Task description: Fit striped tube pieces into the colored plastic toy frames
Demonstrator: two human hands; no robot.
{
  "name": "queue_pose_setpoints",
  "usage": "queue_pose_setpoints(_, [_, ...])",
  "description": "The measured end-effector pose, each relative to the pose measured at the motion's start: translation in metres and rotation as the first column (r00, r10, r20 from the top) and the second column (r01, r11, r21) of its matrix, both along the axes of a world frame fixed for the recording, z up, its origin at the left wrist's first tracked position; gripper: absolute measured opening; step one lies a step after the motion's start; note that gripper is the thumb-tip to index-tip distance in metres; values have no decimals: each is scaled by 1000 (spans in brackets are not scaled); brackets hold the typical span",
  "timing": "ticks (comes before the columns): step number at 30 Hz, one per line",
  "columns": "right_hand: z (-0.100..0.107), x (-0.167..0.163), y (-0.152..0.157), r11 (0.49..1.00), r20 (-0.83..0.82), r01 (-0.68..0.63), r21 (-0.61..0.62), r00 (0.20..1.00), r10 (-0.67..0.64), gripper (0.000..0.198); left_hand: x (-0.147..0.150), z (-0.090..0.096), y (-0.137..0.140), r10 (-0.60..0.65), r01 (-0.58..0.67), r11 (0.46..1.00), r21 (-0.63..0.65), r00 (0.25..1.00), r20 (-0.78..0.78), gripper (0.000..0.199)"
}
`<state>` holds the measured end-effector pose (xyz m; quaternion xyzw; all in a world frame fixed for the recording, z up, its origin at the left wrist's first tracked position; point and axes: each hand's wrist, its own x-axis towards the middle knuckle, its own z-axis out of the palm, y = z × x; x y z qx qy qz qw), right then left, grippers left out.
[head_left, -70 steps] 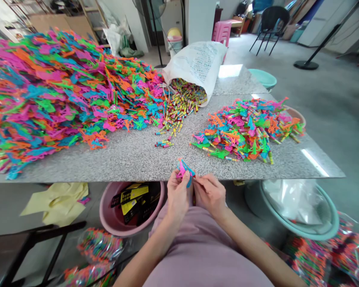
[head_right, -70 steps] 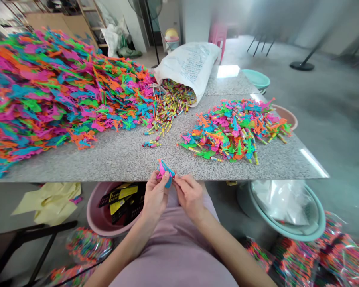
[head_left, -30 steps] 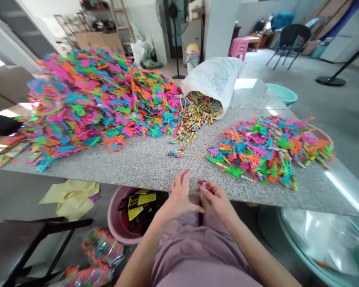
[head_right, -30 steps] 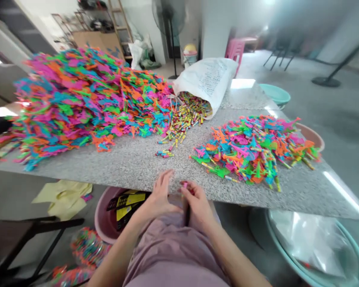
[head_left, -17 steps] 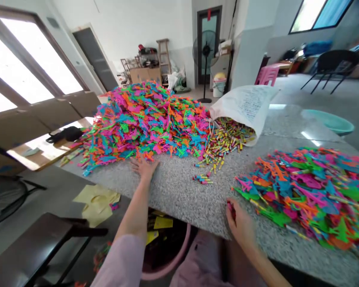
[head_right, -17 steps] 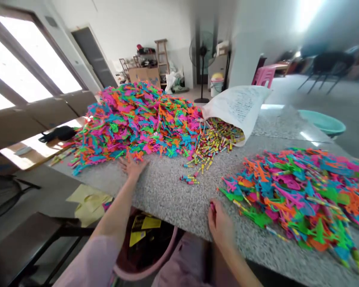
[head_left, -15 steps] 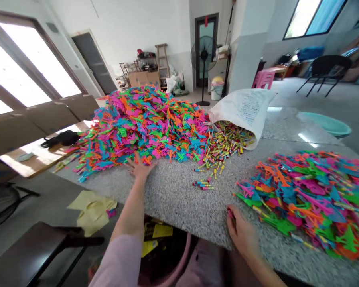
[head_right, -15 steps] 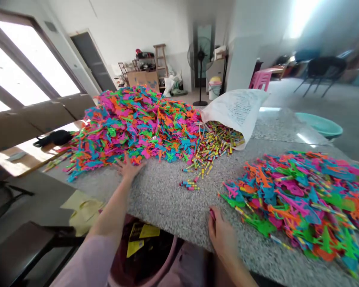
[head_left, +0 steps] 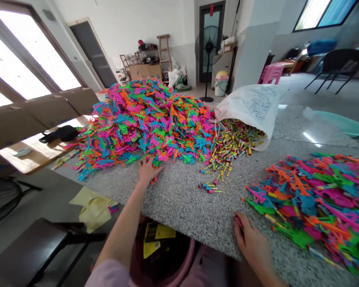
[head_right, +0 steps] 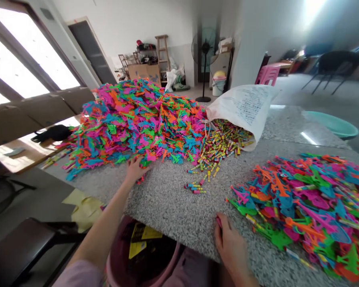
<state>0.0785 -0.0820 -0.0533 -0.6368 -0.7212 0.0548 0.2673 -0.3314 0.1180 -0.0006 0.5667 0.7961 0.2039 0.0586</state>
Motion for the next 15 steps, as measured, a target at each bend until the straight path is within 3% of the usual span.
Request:
queue_pose_setpoints(6, [4,1,-1,1000,38,5,-19,999,-4,33,46,-3,-64,-141,142,990,28,990,-25,77])
queue_pose_setpoints(11, [7,3,-1,1000,-25,-7,-5,1000,7,33,83,2,-94,-132,110,976,187,985,110,41])
queue_pose_setpoints(15, [9,4,-1,1000,-126,15,-5,992,-15,37,90,24,-99,-154,43,940,339,939,307,36])
